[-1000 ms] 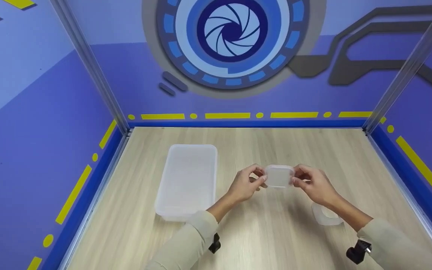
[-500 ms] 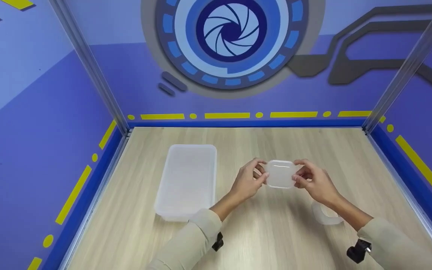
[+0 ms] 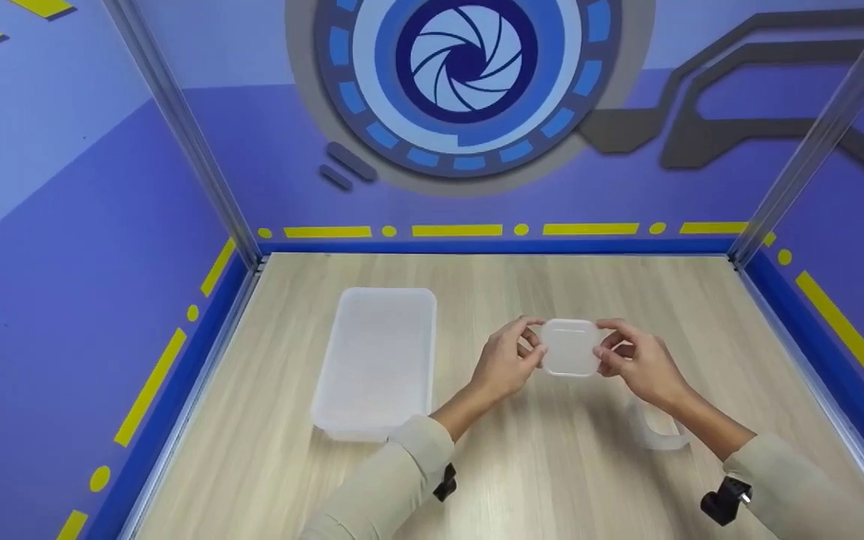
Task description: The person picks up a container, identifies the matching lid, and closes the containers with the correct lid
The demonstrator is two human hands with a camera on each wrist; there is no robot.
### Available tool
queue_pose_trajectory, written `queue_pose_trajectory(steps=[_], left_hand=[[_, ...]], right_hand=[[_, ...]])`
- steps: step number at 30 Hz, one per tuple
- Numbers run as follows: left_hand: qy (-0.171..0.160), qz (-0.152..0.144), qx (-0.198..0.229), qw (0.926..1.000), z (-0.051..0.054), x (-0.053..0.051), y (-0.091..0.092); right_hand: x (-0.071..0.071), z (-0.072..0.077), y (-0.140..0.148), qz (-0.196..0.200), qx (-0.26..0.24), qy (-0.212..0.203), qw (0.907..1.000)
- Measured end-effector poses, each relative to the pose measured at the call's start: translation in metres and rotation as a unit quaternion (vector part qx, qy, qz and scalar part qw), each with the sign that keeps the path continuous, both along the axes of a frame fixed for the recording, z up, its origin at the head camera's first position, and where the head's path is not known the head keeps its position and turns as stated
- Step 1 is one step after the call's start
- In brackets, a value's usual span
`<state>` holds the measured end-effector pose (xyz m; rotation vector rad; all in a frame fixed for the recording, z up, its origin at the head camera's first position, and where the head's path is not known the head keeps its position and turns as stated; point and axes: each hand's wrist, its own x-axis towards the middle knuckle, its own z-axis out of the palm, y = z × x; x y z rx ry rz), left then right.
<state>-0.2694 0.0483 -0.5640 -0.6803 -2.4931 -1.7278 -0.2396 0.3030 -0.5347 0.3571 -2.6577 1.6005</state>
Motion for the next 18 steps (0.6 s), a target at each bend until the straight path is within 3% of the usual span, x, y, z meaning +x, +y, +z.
queue_pose_trajectory(steps=[6, 18], left_hand=[[0.011, 0.014, -0.003, 0.9998, 0.003, -0.004, 0.006], [-0.001, 0.001, 0.001, 1.0000, 0.004, -0.002, 0.012]], right_hand=[[-0.003, 0.003, 0.002, -0.003, -0.008, -0.003, 1.0000], [-0.002, 0.006, 0.010, -0.002, 0.009, 0.005, 0.9999]])
